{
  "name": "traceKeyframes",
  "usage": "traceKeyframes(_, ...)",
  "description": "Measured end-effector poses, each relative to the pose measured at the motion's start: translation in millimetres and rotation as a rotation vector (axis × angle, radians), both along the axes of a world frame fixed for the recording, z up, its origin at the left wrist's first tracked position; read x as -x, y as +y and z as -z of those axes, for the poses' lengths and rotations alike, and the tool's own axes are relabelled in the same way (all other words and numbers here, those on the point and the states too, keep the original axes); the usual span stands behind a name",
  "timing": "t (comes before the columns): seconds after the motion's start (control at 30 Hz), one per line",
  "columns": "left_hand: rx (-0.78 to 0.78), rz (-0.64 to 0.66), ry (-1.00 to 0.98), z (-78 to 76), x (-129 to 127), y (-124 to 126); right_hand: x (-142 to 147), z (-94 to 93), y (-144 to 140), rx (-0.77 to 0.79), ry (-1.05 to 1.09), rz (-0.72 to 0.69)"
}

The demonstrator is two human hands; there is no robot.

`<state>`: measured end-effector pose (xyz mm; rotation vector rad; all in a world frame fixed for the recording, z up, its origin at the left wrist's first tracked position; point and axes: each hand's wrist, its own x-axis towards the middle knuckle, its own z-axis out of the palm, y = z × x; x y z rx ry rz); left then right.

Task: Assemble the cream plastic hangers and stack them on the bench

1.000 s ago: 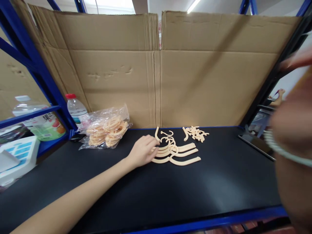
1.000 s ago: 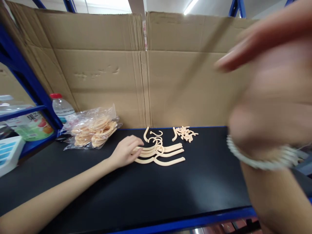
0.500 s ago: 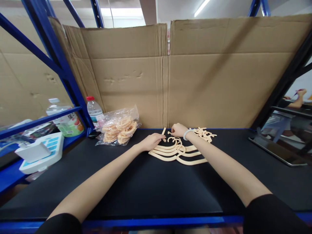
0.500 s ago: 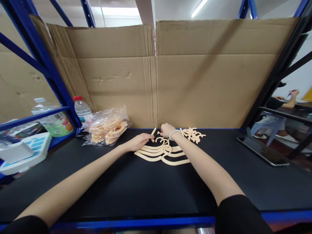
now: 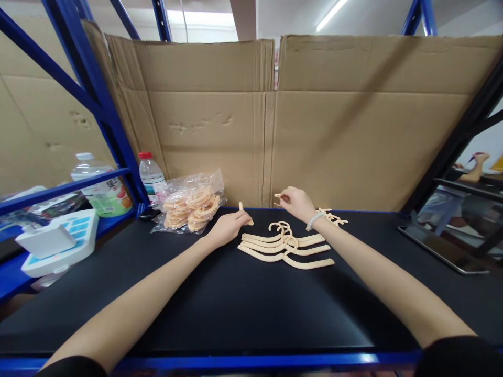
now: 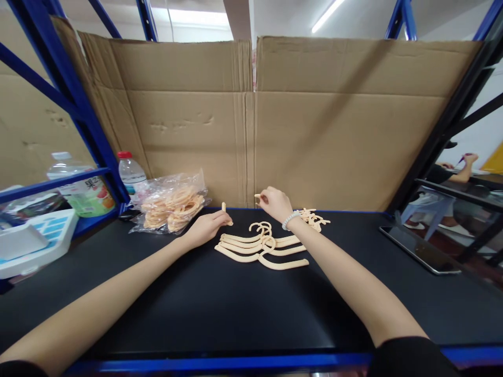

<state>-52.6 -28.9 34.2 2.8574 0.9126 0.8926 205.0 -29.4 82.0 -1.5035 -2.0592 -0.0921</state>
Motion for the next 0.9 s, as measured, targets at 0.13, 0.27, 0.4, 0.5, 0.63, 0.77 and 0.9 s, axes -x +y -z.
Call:
traceKeyframes(0.13,0.015,-0.006,-0.225,-3.2,-10.7,-20.5,-10.8,9.5,-44.9,0.030,0.196,-0.029)
traceKeyframes(0.27,0.246,0.135,-0.492,-9.6,-39.0,-51.0,-12.9,35.6,-83.1,0.191,0.637,-0.200)
traceKeyframes(0.4,0.545,0.151,-0.674,-10.2,-60.2,-76.8,-10.0,53.8,-100.5,0.261,0.899,-0.322)
traceKeyframes(0.5,0.670,0.075,-0.781,-4.4,-67.0,-84.0,-7.8,55.8,-105.7,0.295,0.950,-0.351)
traceKeyframes(0.63,0.885,0.062,-0.921,5.0,-70.2,-84.3,-4.5,50.4,-111.0,0.360,1.074,-0.373)
traceKeyframes(0.77,1.112,0.051,-1.064,9.3,-72.5,-85.7,-1.1,46.4,-114.9,0.406,1.134,-0.377)
traceKeyframes(0.9,1.222,0.041,-1.118,9.5,-74.8,-90.2,1.4,50.0,-115.6,0.416,1.126,-0.388)
